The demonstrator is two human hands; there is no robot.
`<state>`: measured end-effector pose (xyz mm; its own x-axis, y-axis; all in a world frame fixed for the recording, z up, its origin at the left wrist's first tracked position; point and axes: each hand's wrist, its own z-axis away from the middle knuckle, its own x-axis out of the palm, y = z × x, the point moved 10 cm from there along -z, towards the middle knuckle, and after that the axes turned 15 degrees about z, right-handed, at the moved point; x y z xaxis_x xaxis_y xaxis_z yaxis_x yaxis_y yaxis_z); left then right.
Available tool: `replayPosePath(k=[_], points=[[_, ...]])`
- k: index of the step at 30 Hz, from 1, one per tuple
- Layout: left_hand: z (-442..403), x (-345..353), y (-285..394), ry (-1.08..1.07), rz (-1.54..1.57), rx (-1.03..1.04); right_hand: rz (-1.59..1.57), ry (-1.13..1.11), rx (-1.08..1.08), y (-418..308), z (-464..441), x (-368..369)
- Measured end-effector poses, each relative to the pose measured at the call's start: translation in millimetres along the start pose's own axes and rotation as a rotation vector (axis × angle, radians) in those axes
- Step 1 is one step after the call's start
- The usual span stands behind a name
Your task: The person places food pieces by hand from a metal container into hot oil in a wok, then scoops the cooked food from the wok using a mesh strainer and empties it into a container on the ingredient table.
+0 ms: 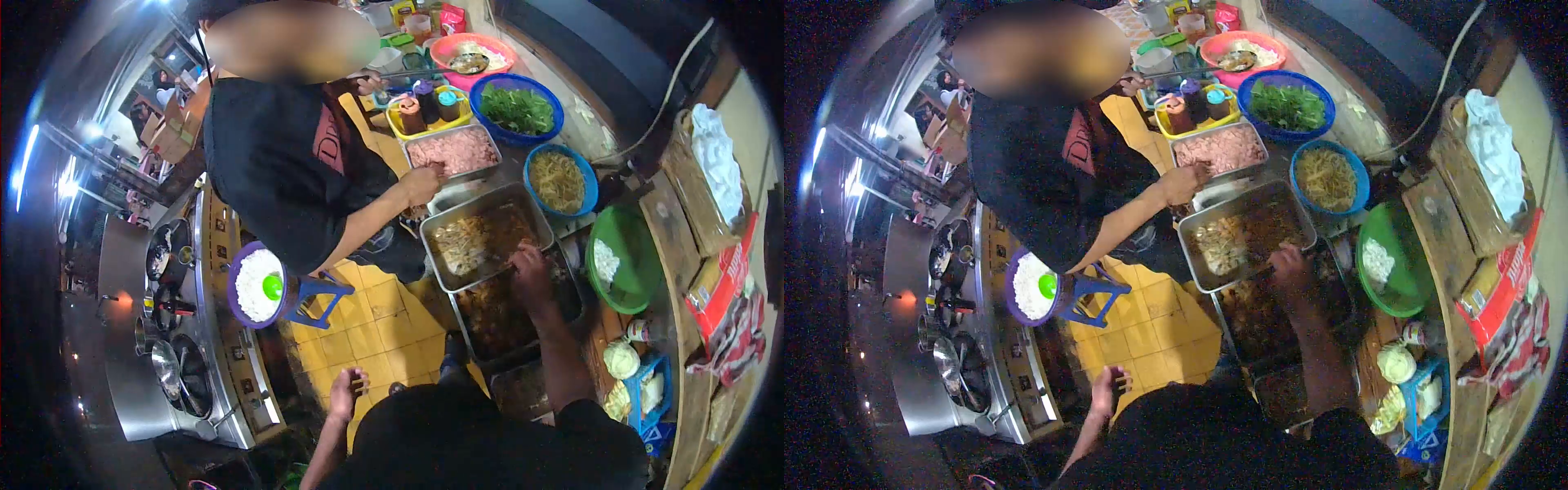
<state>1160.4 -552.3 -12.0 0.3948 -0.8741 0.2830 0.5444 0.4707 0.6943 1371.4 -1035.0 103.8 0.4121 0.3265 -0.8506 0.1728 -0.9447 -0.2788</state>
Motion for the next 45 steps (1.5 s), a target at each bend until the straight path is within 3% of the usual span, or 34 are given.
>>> replayPosePath(k=[2, 5, 7, 11, 14, 16, 19, 23, 24, 26, 30, 32, 33, 34, 36, 37, 39, 41, 44, 45], points=[[-10.1, 35.2, 9.5, -0.200, 0.001, 0.008, 0.015, -0.021, 0.009, -15.5, 25.3, -9.3], [-3.1, 79.1, 26.9, -0.269, -0.089, -0.012, -0.202, -0.099, 0.154, -51.1, 50.3, -35.8], [10.4, 93.5, 33.1, -0.329, -0.149, -0.029, 0.086, -0.166, -0.173, -122.9, 49.5, -67.4], [49.2, 89.1, 42.0, -0.415, -0.093, -0.004, -0.130, -0.096, -0.324, -189.4, 90.9, -53.5], [87.2, 52.7, 40.1, -0.411, 0.229, 0.000, -0.228, -0.133, -0.384, -247.7, 121.3, -43.8], [114.2, 21.9, 44.1, -0.390, 0.307, 0.090, -0.199, -0.233, -0.259, -272.5, 134.7, -42.4], [142.7, -17.7, 38.2, -0.327, 0.415, 0.132, -0.425, -0.229, -0.424, -323.3, 160.0, -44.8], [192.9, -95.9, 36.5, -0.247, 0.520, 0.312, -0.288, -0.274, -0.593, -414.1, 195.7, -58.5], [207.4, -118.5, 34.2, -0.245, 0.583, 0.386, -0.331, -0.395, -0.625, -443.5, 201.7, -60.6], [243.3, -193.9, 14.3, -0.060, 0.524, 0.493, -0.399, -0.544, -0.736, -525.0, 226.2, -74.2], [305.1, -268.2, -3.7, 0.026, 0.678, 0.530, -0.111, -0.288, -1.068, -650.9, 258.7, -124.0], [320.8, -286.9, -7.1, 0.173, 0.582, 0.679, -0.353, -0.575, -1.299, -695.1, 279.5, -116.7], [327.2, -290.4, -9.7, 0.089, 0.661, 0.731, -0.302, -0.781, -1.432, -720.2, 305.2, -100.6], [334.7, -302.6, -15.3, 0.116, 0.674, 0.755, -0.311, -0.779, -1.469, -744.4, 329.0, -90.5], [346.9, -324.5, -22.1, 0.228, 0.634, 0.822, -0.341, -0.539, -1.871, -787.2, 393.4, -88.3], [348.4, -345.6, -42.6, 0.320, 0.592, 0.860, -0.375, -0.519, -1.930, -807.4, 410.9, -92.9], [367.9, -363.9, -59.8, 0.372, 0.683, 0.914, 0.048, -0.318, -2.154, -828.4, 455.4, -81.3], [382.2, -368.8, -70.0, 0.430, 0.731, 0.980, 0.002, -0.235, -2.337, -830.7, 486.5, -67.2], [416.5, -408.5, -91.5, 0.633, 0.719, 0.964, -0.097, -0.202, -2.412, -869.6, 527.5, -81.0], [429.5, -410.3, -82.8, 0.534, 0.831, 1.011, -0.261, -0.207, -2.430, -883.4, 541.9, -88.8]])
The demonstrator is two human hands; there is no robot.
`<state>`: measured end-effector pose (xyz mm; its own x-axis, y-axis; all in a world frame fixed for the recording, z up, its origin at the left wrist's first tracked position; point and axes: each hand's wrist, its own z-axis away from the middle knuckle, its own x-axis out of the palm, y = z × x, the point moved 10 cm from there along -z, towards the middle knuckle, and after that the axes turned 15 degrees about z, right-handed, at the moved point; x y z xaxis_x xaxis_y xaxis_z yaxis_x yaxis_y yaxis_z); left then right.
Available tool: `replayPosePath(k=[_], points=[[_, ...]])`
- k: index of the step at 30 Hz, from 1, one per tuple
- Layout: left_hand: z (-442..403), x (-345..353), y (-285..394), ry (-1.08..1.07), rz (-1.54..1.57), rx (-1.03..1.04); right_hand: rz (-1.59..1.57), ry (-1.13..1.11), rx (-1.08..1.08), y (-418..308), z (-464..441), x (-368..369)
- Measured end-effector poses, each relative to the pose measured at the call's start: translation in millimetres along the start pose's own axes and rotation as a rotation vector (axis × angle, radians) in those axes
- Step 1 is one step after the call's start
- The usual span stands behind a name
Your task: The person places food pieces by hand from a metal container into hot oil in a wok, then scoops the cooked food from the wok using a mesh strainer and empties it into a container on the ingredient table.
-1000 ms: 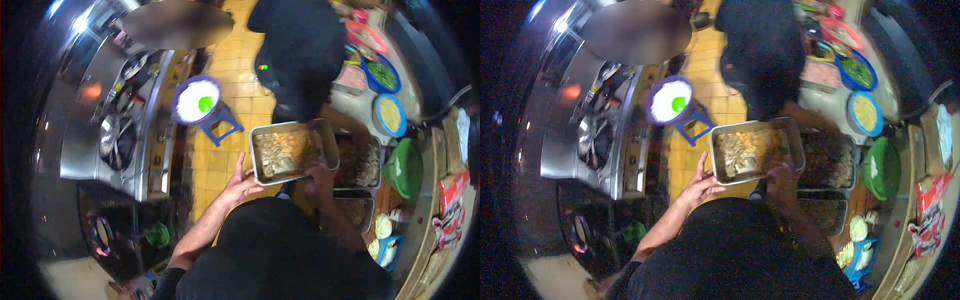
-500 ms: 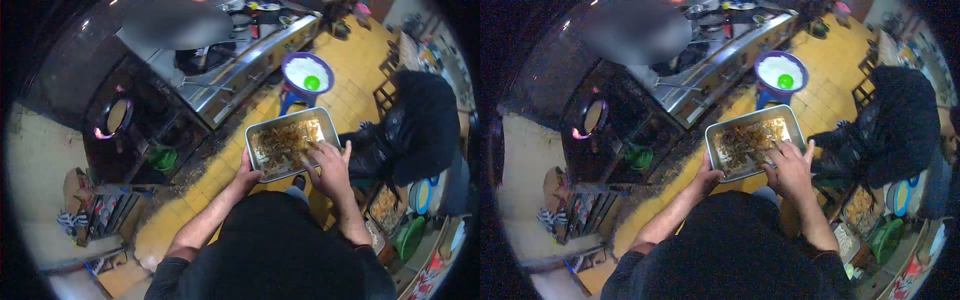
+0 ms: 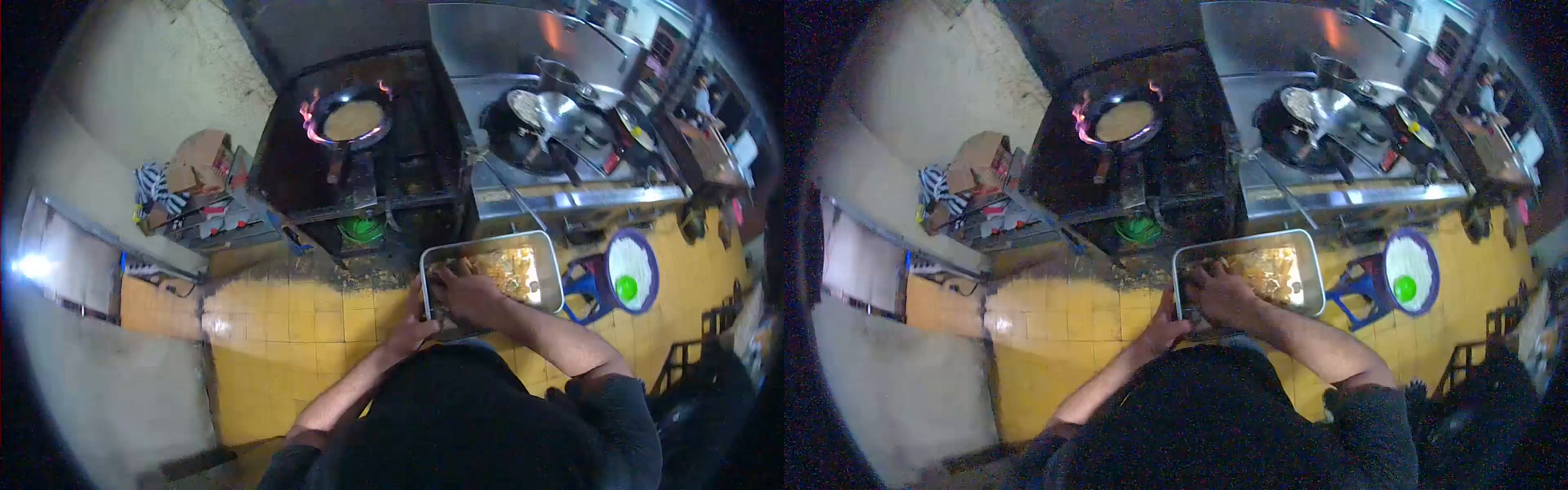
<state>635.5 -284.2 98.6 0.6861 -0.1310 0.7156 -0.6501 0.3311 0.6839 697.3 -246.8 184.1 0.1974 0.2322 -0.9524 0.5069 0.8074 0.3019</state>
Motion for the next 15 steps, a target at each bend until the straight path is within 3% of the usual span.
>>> replayPosePath(k=[3, 5, 9, 11, 13, 14, 15], points=[[-19.8, -29.9, 33.8, 0.137, -0.158, 0.134, -0.038, 0.167, -0.081, 3.5, -56.5, 18.6], [-33.0, -32.7, 68.5, 0.216, -0.159, 0.180, -0.141, 0.075, -0.109, 16.2, -100.0, 26.6], [-47.6, -54.8, 102.3, 0.410, -0.145, 0.238, -0.206, 0.095, -0.266, 25.0, -152.0, 27.5], [-46.2, -63.5, 115.9, 0.530, -0.076, 0.246, -0.370, -0.027, -0.271, 40.3, -180.0, 29.2], [-48.4, -82.4, 123.8, 0.556, 0.056, 0.282, -0.786, 0.275, -0.376, 61.8, -205.3, 7.4], [-47.5, -91.6, 128.7, 0.570, 0.076, 0.295, -0.894, 0.548, -0.273, 76.5, -216.9, 14.5], [-46.6, -94.3, 128.8, 0.583, 0.088, 0.313, -0.901, 0.534, -0.309, 82.2, -215.7, 4.9]])
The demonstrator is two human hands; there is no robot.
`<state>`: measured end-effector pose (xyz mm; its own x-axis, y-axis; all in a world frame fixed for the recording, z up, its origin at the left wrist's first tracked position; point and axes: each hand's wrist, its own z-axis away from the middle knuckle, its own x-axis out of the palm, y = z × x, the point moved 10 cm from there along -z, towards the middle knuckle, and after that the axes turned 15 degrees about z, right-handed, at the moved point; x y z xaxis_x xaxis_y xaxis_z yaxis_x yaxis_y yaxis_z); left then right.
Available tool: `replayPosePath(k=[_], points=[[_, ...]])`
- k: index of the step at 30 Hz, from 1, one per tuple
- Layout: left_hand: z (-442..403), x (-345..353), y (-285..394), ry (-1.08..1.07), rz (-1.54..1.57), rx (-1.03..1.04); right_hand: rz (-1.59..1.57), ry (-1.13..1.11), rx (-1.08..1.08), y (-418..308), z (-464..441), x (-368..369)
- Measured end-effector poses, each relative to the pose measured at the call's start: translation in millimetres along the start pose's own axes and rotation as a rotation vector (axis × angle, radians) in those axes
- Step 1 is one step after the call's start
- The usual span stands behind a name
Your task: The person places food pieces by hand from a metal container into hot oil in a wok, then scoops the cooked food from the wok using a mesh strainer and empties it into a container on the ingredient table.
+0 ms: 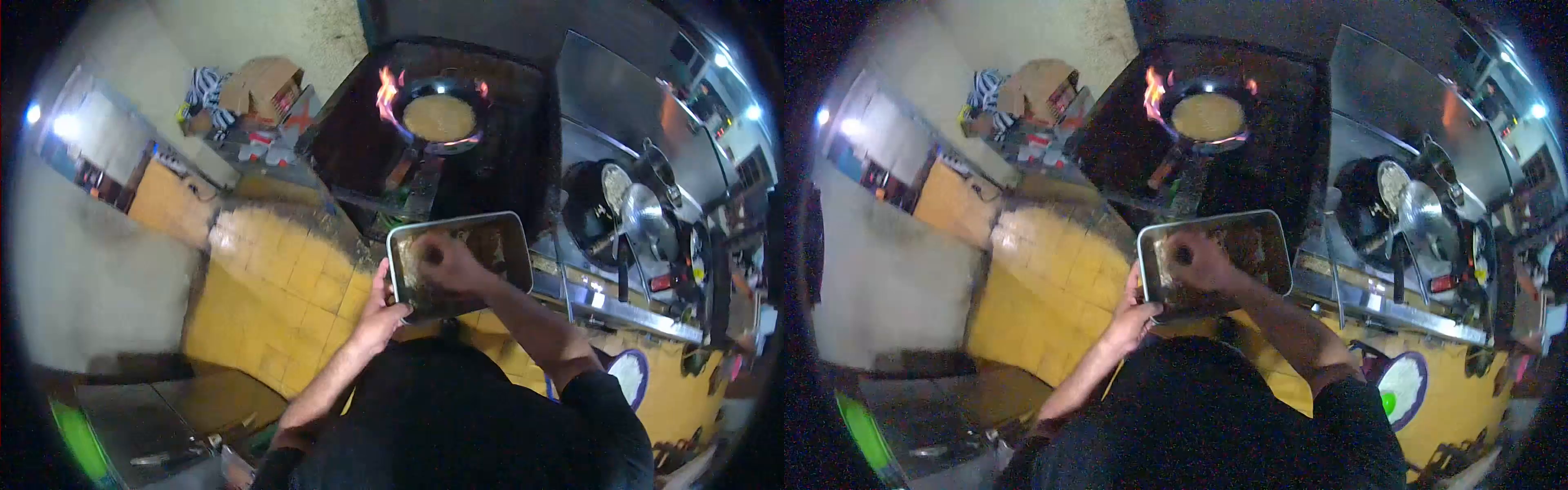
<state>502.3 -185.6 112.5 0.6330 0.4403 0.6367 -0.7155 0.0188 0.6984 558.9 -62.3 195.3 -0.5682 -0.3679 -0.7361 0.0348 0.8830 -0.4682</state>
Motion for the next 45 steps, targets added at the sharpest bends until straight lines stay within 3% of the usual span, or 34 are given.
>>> replayPosePath(k=[2, 3, 5, 12, 16, 18, 19, 22, 23, 24, 26, 30, 32, 34, 36, 38, 40, 42, 45], points=[[-5.2, -1.7, 18.9, 0.026, 0.099, 0.010, -0.933, -0.205, 0.845, 48.5, 5.1, 12.6], [-9.2, -7.5, 25.2, 0.060, 0.090, 0.021, -0.934, -0.227, 0.843, 55.1, 2.7, 10.3], [-19.7, -22.8, 43.4, 0.050, 0.116, 0.024, -1.544, -0.151, 0.828, 51.6, -14.7, 14.6], [-28.8, -62.4, 133.5, -0.124, 0.236, 0.194, -1.647, 0.001, 0.854, 21.9, -86.7, 38.6], [-30.2, -90.2, 174.2, -0.039, 0.012, 0.175, -1.583, 0.054, 1.000, 30.4, -107.0, 76.6], [-32.7, -97.2, 190.7, -0.043, -0.076, 0.219, -0.876, -0.146, 0.874, 40.4, -121.3, 79.3], [-37.5, -105.4, 191.4, -0.065, -0.027, 0.243, -0.422, -0.288, 0.918, 34.7, -124.4, 75.9], [-45.5, -115.5, 194.5, -0.094, 0.017, 0.249, 0.345, -0.321, 0.333, -19.4, -164.6, 79.8], [-48.4, -118.3, 196.0, -0.092, -0.001, 0.246, 0.393, -0.440, 0.477, -20.7, -161.9, 87.9], [-53.4, -122.2, 192.7, -0.105, 0.009, 0.232, 0.468, -0.472, 0.390, -20.0, -162.3, 105.8], [-63.9, -131.3, 185.7, -0.076, -0.091, 0.258, 0.487, -0.615, 0.457, -21.7, -162.2, 123.8], [-69.8, -131.5, 184.5, -0.144, -0.052, 0.242, 0.608, -0.679, 0.427, -18.2, -166.5, 133.9], [-75.6, -133.5, 186.4, -0.153, -0.222, 0.277, 0.659, -0.642, 0.426, -11.0, -165.6, 133.9], [-77.1, -125.2, 191.7, -0.127, -0.186, 0.229, 0.528, -0.605, 0.459, 0.8, -163.9, 130.5], [-88.2, -134.4, 181.5, -0.167, -0.077, 0.228, 0.165, -0.198, 0.370, 28.6, -159.5, 111.8], [-82.2, -121.6, 196.6, -0.125, -0.098, 0.184, -0.681, -0.140, 0.950, 59.3, -134.5, 108.9], [-83.7, -122.6, 192.2, -0.087, -0.112, 0.145, -1.200, 0.051, 1.071, 57.2, -134.7, 89.8], [-96.6, -122.1, 186.2, -0.144, 0.030, 0.143, -1.445, 0.114, 0.959, 69.7, -137.7, 83.7], [-95.9, -124.2, 187.0, -0.067, 0.015, 0.074, -1.537, 0.177, 0.954, 83.2, -131.8, 77.5]])
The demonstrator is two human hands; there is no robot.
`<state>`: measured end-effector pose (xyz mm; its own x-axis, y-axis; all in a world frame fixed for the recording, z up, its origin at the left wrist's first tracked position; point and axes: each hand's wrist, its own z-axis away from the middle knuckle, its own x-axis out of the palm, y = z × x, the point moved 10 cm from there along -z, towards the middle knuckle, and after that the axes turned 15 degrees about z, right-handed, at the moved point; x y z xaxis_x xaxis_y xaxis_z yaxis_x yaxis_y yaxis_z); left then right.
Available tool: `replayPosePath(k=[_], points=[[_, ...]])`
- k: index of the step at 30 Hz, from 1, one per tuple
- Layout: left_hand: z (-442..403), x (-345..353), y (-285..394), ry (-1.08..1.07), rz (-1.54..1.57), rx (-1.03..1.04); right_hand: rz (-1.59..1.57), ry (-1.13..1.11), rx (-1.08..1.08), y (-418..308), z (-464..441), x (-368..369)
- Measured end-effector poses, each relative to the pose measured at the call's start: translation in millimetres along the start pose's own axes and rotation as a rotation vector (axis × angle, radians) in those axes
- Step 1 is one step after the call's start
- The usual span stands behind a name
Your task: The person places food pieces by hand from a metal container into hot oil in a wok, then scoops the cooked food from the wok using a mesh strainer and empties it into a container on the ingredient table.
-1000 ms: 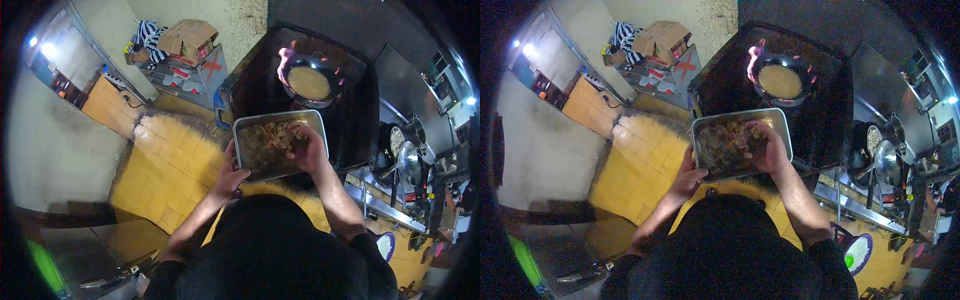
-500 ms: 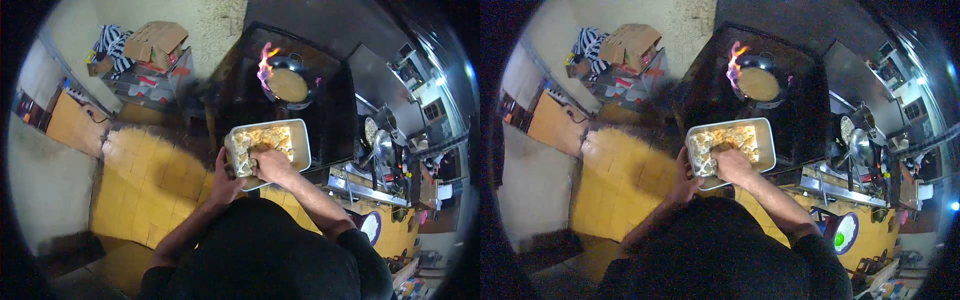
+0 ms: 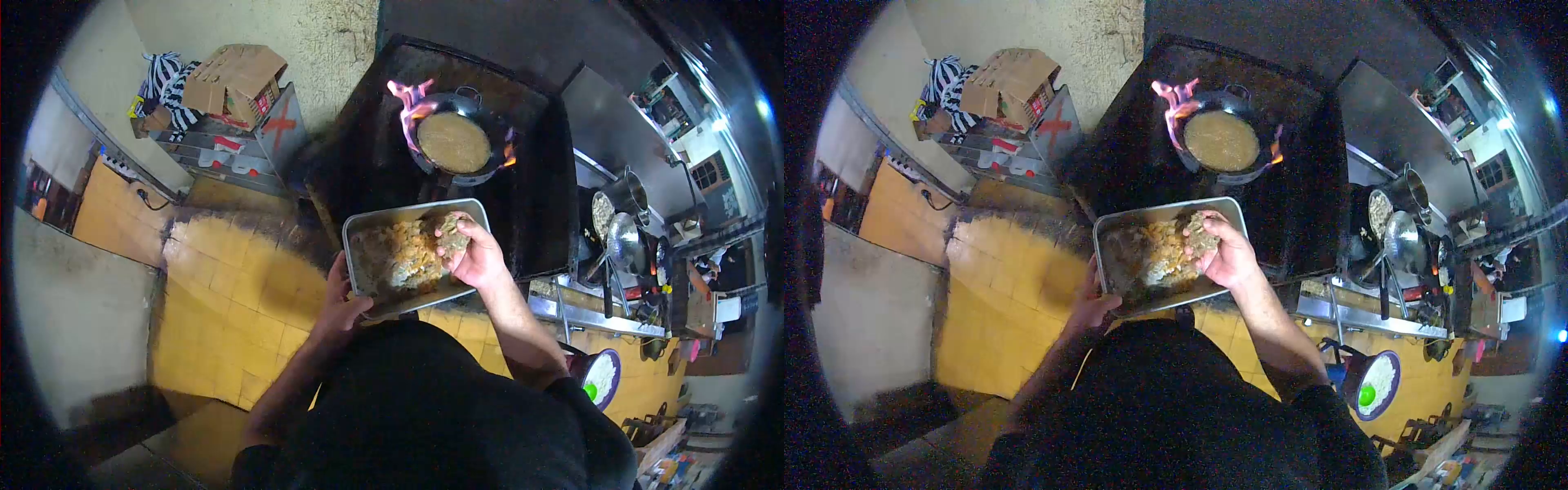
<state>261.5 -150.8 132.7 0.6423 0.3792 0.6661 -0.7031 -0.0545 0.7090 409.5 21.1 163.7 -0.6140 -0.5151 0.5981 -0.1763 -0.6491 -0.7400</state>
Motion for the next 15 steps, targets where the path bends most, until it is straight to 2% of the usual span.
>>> replayPosePath(k=[3, 4, 6, 7, 10, 11, 13, 15], points=[[-8.7, -5.4, -9.5, -0.047, 0.054, -0.014, -0.122, 0.001, -0.052, -15.1, -0.6, -12.1], [-5.3, -1.0, -7.0, -0.040, 0.057, -0.009, -0.062, 0.040, -0.113, -31.4, -1.1, -20.5], [5.4, 10.5, -1.4, -0.040, 0.340, -0.041, 0.036, 0.138, -0.224, -69.6, -8.1, -40.2], [6.1, 4.5, -2.7, -0.034, 0.342, -0.036, 0.155, 0.219, -0.246, -88.5, -15.6, -49.0], [10.9, -16.6, -1.1, 0.033, 0.292, -0.026, 0.479, 0.435, -0.217, -125.1, -57.1, -84.8], [13.0, -11.9, 5.5, 0.055, 0.179, -0.003, 0.553, 0.489, -0.196, -131.7, -74.5, -98.1], [19.5, -14.0, 17.9, 0.116, 0.070, 0.036, 0.719, 0.479, -0.129, -133.6, -125.2, -135.7], [24.7, -13.8, 18.3, 0.116, 0.028, -0.008, 0.821, 0.579, -0.020, -131.6, -149.1, -154.7]])
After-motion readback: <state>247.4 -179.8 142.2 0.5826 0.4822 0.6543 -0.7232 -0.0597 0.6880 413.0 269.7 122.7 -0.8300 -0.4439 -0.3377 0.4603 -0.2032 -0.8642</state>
